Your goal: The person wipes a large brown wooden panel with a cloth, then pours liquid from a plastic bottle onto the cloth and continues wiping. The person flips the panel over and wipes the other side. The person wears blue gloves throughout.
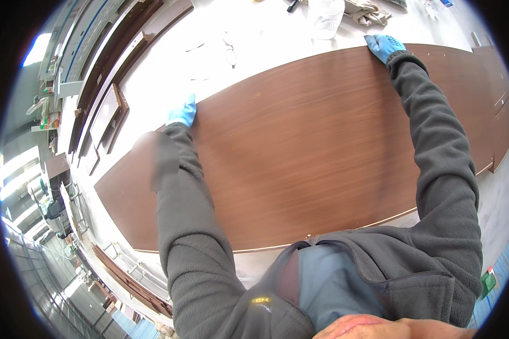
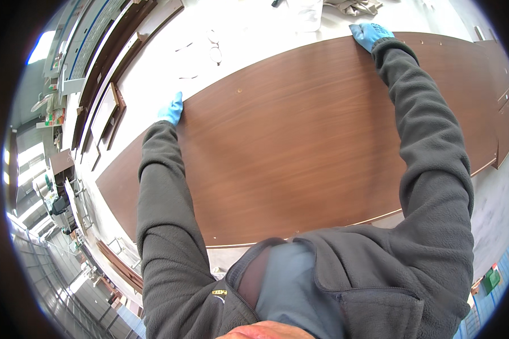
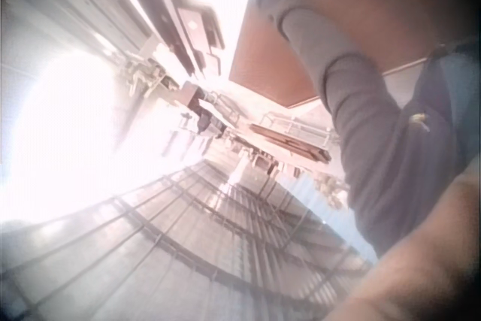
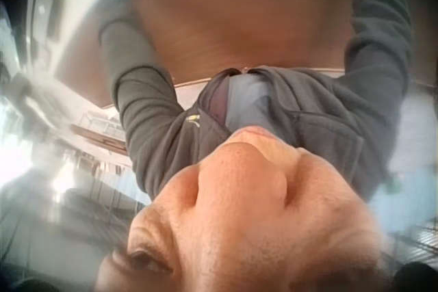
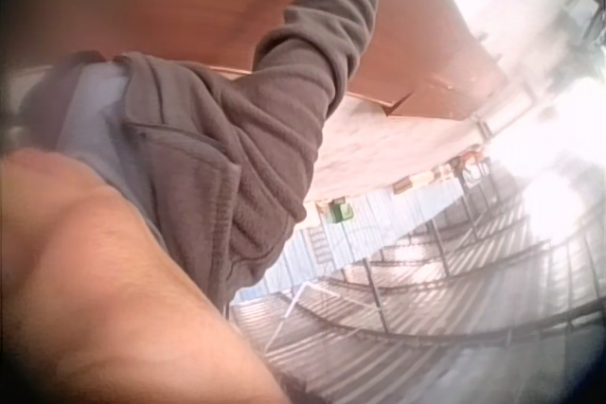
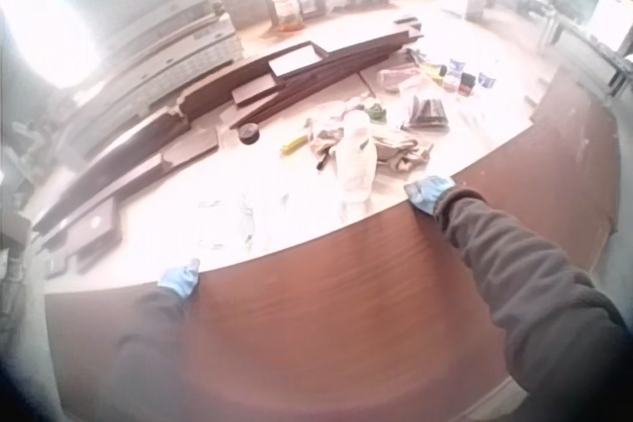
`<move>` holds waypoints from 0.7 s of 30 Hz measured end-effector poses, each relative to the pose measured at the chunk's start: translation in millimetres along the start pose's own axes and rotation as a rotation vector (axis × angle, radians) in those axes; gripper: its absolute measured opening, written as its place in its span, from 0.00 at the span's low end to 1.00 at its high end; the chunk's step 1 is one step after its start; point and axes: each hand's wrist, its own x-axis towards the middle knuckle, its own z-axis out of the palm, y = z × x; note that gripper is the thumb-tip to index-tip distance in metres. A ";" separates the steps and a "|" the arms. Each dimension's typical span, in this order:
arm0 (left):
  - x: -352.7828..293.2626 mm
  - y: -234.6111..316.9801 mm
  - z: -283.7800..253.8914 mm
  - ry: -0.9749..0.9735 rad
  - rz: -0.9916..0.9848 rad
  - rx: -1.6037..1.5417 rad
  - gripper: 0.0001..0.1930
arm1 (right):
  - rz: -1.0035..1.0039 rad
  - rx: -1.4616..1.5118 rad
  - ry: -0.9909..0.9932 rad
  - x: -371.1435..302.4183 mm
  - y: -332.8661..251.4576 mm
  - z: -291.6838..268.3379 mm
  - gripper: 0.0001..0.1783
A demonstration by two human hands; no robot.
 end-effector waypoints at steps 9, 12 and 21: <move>-64.8 1.9 -21.2 0.452 0.138 -0.255 0.29 | -0.342 -0.108 0.333 -15.2 7.2 31.3 0.20; -88.4 -60.9 -37.6 0.727 -0.078 -0.409 0.26 | -0.458 0.013 0.506 -44.4 -14.2 41.1 0.18; -442.5 -170.7 123.9 0.374 -1.509 -0.809 0.47 | -0.851 0.051 0.438 -89.0 -144.7 87.1 0.25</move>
